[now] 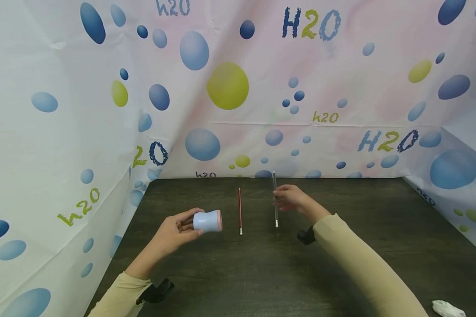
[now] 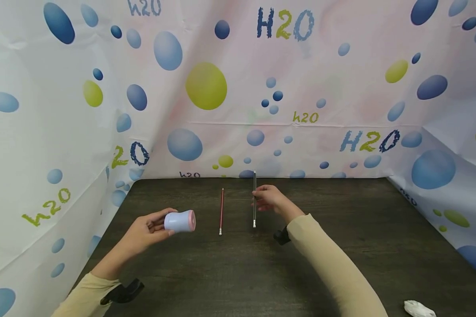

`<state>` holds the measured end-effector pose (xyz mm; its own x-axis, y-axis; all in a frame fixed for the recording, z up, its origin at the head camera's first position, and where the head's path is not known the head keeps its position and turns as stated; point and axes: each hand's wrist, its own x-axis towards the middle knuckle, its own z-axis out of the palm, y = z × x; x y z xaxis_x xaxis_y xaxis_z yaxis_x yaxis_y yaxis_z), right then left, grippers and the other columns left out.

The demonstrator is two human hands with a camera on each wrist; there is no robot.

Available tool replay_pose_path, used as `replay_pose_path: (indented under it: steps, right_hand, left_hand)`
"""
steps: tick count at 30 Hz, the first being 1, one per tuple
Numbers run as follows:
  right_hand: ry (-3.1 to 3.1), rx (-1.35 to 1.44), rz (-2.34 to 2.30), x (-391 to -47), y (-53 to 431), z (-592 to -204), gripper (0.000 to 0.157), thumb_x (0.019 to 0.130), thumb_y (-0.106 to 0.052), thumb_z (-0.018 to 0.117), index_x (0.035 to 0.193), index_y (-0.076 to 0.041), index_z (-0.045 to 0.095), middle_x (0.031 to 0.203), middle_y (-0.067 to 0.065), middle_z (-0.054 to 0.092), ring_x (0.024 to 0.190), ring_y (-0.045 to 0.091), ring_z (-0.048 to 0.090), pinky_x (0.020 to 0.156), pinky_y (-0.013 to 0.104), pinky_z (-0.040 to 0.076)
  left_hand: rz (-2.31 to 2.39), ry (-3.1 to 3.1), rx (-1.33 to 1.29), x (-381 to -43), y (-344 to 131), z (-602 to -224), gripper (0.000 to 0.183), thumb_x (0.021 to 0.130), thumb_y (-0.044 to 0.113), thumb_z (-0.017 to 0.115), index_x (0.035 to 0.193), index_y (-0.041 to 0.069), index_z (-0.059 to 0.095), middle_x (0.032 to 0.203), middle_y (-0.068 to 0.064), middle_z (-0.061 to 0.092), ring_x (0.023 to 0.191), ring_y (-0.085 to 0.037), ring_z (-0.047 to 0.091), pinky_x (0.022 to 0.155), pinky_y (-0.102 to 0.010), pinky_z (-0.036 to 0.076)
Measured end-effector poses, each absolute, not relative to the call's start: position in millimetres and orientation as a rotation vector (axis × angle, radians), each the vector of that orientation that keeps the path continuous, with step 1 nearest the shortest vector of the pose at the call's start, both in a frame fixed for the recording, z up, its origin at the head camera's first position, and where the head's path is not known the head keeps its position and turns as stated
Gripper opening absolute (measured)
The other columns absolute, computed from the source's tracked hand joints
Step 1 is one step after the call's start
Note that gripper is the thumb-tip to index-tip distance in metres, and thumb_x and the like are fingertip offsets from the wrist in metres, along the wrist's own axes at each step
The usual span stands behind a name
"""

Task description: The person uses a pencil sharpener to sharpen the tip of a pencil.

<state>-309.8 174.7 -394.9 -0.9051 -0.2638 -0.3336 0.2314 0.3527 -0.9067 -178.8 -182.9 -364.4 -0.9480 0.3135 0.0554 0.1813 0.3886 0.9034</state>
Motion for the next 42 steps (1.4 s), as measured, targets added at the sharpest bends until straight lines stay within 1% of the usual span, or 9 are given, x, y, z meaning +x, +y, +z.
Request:
replay_pose_path:
  steps: [1, 5, 12, 17, 21, 26, 29, 33, 42]
  right_hand:
    - [2.205, -0.03, -1.561, -310.8, 174.1, -396.8, 0.047, 0.104, -0.019, 0.048, 0.141, 0.009, 0.039, 0.134, 0.029, 0.057, 0.1, 0.022, 0.071, 0.075, 0.026, 0.06]
    - [2.219, -0.018, -1.51, -314.1, 169.6, -402.8, 0.048, 0.104, -0.02, 0.05, 0.141, 0.008, 0.041, 0.135, 0.027, 0.057, 0.091, 0.012, 0.064, 0.074, 0.025, 0.059]
    - [2.254, 0.033, -1.448, -319.3, 161.2, -413.0, 0.046, 0.102, -0.018, 0.052, 0.139, 0.009, 0.044, 0.135, 0.028, 0.055, 0.084, 0.013, 0.063, 0.07, 0.026, 0.059]
    - [2.291, 0.094, -1.412, -322.0, 156.4, -421.3, 0.041, 0.1, -0.016, 0.056, 0.134, 0.008, 0.051, 0.119, 0.02, 0.062, 0.078, 0.012, 0.063, 0.064, 0.024, 0.058]
    - [2.33, 0.118, -1.398, -320.9, 153.9, -429.2, 0.038, 0.098, -0.014, 0.06, 0.128, 0.01, 0.056, 0.109, 0.016, 0.064, 0.075, 0.014, 0.063, 0.061, 0.025, 0.057]
    - [2.381, 0.16, -1.385, -320.4, 150.2, -435.0, 0.034, 0.097, -0.012, 0.062, 0.123, 0.009, 0.059, 0.111, 0.022, 0.066, 0.082, 0.022, 0.067, 0.068, 0.034, 0.06]
    - [2.399, 0.181, -1.364, -323.5, 149.5, -437.6, 0.03, 0.095, -0.012, 0.064, 0.118, 0.007, 0.063, 0.11, 0.021, 0.067, 0.085, 0.026, 0.068, 0.072, 0.038, 0.061]
    - [2.426, 0.167, -1.33, -327.4, 148.9, -438.8, 0.023, 0.092, -0.012, 0.068, 0.108, 0.004, 0.068, 0.1, 0.018, 0.069, 0.077, 0.025, 0.068, 0.067, 0.038, 0.061]
    - [2.498, 0.175, -1.282, -319.6, 140.0, -432.0, 0.025, 0.095, -0.013, 0.065, 0.112, 0.005, 0.067, 0.107, 0.02, 0.069, 0.074, 0.02, 0.067, 0.066, 0.035, 0.06]
  left_hand:
    - [1.611, 2.51, 0.451, -178.9, -182.7, -364.5, 0.051, 0.09, 0.01, 0.069, 0.135, -0.006, 0.052, 0.134, -0.033, 0.054, 0.119, -0.041, 0.062, 0.094, -0.037, 0.058]
    - [1.613, 2.507, 0.455, -179.1, -181.4, -365.4, 0.05, 0.09, 0.01, 0.069, 0.134, -0.006, 0.053, 0.133, -0.033, 0.055, 0.118, -0.041, 0.063, 0.093, -0.037, 0.059]
    - [1.606, 2.504, 0.459, -179.1, -181.0, -365.6, 0.049, 0.09, 0.011, 0.069, 0.134, -0.005, 0.053, 0.133, -0.033, 0.055, 0.118, -0.04, 0.063, 0.093, -0.037, 0.059]
    - [1.609, 2.496, 0.453, -179.4, -180.8, -365.2, 0.05, 0.09, 0.011, 0.069, 0.134, -0.005, 0.053, 0.134, -0.033, 0.055, 0.119, -0.04, 0.063, 0.093, -0.036, 0.059]
    - [1.608, 2.485, 0.45, -179.4, -179.5, -365.7, 0.05, 0.09, 0.011, 0.069, 0.134, -0.006, 0.053, 0.134, -0.033, 0.055, 0.118, -0.04, 0.063, 0.093, -0.037, 0.059]
    - [1.607, 2.478, 0.447, -179.0, -178.6, -367.3, 0.051, 0.09, 0.011, 0.069, 0.134, -0.006, 0.053, 0.133, -0.033, 0.055, 0.118, -0.04, 0.063, 0.093, -0.038, 0.059]
    - [1.611, 2.47, 0.447, -179.2, -178.7, -368.2, 0.051, 0.09, 0.011, 0.069, 0.134, -0.007, 0.052, 0.133, -0.033, 0.055, 0.118, -0.039, 0.063, 0.093, -0.037, 0.059]
    - [1.612, 2.465, 0.443, -179.7, -178.8, -368.6, 0.051, 0.089, 0.011, 0.069, 0.135, -0.007, 0.052, 0.132, -0.033, 0.055, 0.117, -0.038, 0.063, 0.092, -0.036, 0.059]
    - [1.592, 2.47, 0.446, -180.7, -178.0, -369.0, 0.051, 0.089, 0.013, 0.07, 0.135, -0.006, 0.053, 0.133, -0.032, 0.056, 0.118, -0.039, 0.063, 0.093, -0.039, 0.059]
